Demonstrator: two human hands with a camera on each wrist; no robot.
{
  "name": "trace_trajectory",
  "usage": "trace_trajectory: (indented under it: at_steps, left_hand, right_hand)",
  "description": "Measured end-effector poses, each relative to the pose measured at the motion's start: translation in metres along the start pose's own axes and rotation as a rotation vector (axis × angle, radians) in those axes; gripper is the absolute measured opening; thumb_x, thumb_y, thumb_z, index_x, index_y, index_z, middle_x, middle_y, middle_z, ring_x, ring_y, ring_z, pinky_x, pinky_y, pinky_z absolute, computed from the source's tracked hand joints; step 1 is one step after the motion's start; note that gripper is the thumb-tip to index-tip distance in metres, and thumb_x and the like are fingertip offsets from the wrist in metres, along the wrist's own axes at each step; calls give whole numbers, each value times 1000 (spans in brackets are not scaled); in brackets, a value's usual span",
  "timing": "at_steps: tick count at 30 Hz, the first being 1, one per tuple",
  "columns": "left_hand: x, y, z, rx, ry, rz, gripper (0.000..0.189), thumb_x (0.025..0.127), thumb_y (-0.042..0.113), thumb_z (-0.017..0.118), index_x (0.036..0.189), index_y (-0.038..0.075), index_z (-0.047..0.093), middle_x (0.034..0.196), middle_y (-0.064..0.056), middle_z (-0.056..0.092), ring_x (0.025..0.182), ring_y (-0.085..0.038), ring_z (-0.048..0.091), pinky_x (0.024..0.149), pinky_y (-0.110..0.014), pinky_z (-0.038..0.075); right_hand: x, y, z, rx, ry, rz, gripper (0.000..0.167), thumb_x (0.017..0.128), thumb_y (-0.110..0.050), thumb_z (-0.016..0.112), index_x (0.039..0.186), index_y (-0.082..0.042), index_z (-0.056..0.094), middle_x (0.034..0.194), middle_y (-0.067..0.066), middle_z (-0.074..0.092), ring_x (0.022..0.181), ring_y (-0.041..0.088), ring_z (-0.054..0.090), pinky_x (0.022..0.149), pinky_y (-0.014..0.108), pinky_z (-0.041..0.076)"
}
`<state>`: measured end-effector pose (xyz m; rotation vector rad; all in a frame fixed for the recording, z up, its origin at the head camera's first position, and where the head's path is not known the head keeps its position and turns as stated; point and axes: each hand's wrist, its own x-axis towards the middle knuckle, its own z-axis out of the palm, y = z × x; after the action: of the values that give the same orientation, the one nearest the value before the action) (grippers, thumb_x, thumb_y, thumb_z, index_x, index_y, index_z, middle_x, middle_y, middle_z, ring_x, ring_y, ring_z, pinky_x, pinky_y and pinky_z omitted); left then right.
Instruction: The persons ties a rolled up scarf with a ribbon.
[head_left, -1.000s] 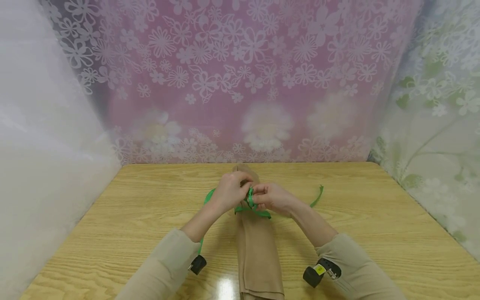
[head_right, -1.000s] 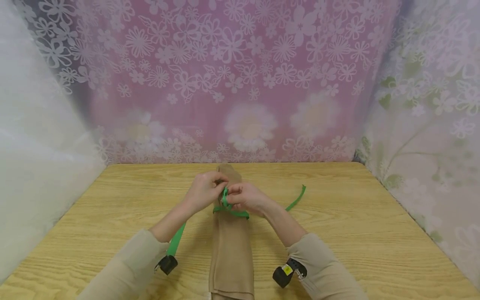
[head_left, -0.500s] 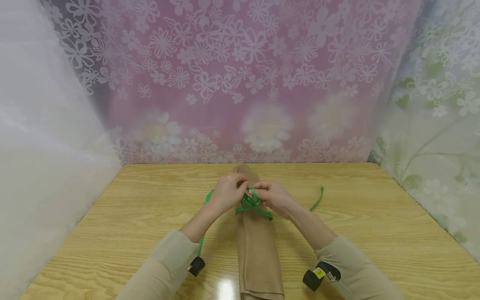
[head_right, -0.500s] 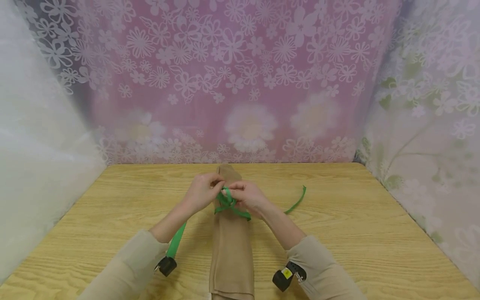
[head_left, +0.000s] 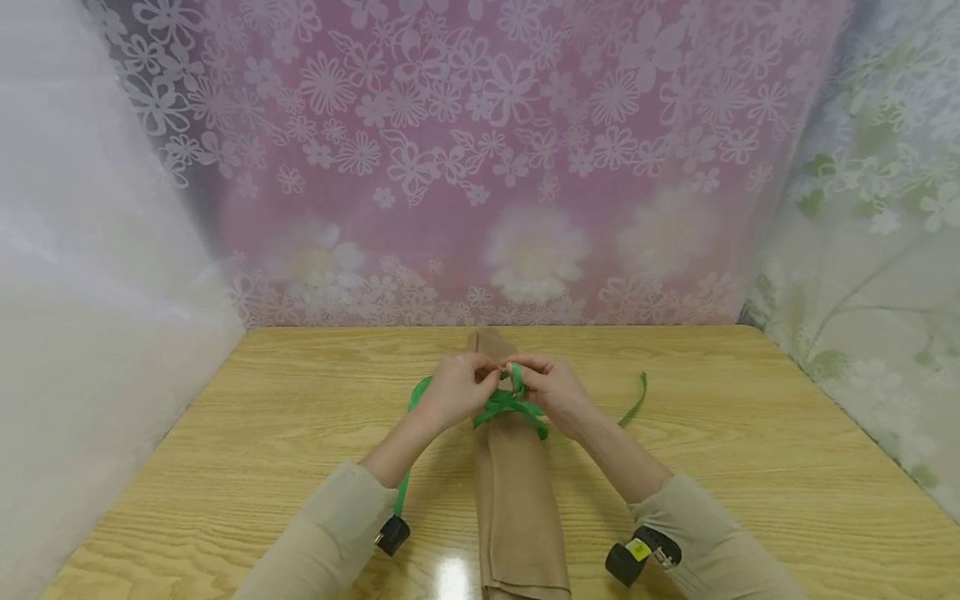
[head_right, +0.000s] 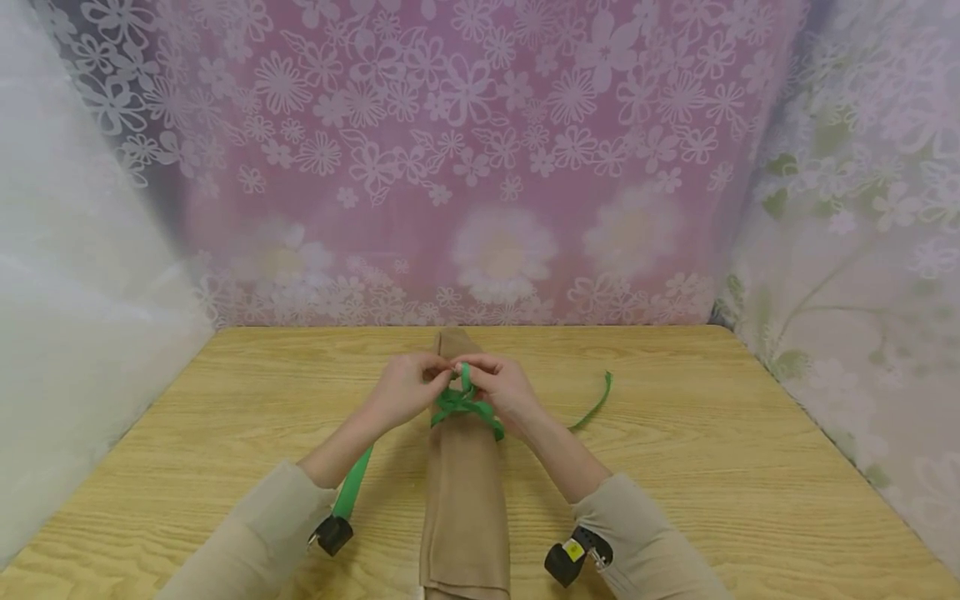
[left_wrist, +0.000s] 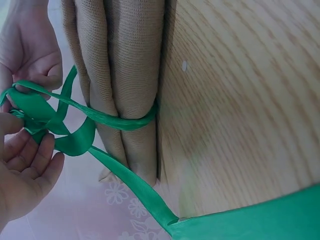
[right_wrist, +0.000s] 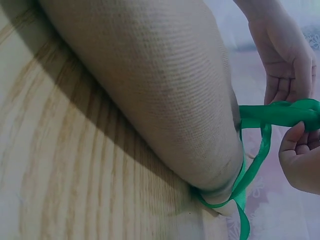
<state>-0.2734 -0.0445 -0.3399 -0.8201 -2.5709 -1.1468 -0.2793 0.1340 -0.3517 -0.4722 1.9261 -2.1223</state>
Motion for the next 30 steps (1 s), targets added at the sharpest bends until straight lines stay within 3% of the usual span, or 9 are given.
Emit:
trace_trajectory:
  at_steps: [3,6,9,11,13,18,25,30]
  left_hand:
    - [0,1,0,9,-19,-23,17,91,8,55,94,-2,69,82,-8,67,61,-10,60,53,-18,47]
    - [1,1,0,15,-40,-41,16,91,7,56,94,-1,69,81,-7,67,60,-9,59,53,-19,47]
    - [1,0,0,33,-53,-46,15,91,7,56,95,0,69,81,-6,67,62,-9,59,54,-19,47]
    - [1,0,0,45,-54,-44,15,91,7,56,95,0,69,82,-7,67,63,-9,59,54,-19,47]
    - [1,0,0,47,-55,-38,14,90,6,57,94,-1,69,82,-7,67,63,-9,59,54,-19,47]
    - [0,0,0,31,-64,-39,12,89,4,58,92,-1,69,78,-6,66,62,-9,58,54,-19,47]
    - [-1,-1,-1,53,-69,-38,10,87,2,60,88,0,69,79,-5,66,67,-12,59,57,-20,48]
    - [-2,-2,-2,86,-78,-55,10,86,2,60,91,1,69,83,-6,66,72,-13,60,61,-22,48]
  right_hand:
    - [-1,-1,-2,-11,-9,-5,16,95,-18,53,98,-12,68,99,-1,62,92,19,57,71,27,46]
    - [-2,-3,-4,-54,-16,-18,24,96,-18,52,105,1,64,97,-1,63,86,15,57,73,30,46]
    - [-2,-4,-7,-157,-11,-46,33,96,-18,51,110,11,59,99,0,63,91,16,55,79,40,45]
    - [-2,-5,-9,-235,2,-68,35,96,-20,51,112,11,59,100,-3,63,93,15,53,81,43,43]
    - [-3,-6,-11,-271,4,-85,34,96,-18,50,111,10,60,90,-1,62,84,15,51,77,40,42]
    - [-5,-9,-18,-259,-53,-108,31,97,-14,49,113,11,59,76,4,55,66,17,44,65,29,39]
    - [-8,-12,-28,-251,-102,-75,18,92,-7,50,100,3,63,78,3,52,71,17,42,70,34,37]
    - [-9,-17,-31,-337,-97,-56,21,90,-8,46,95,4,63,81,6,58,67,17,38,66,29,34]
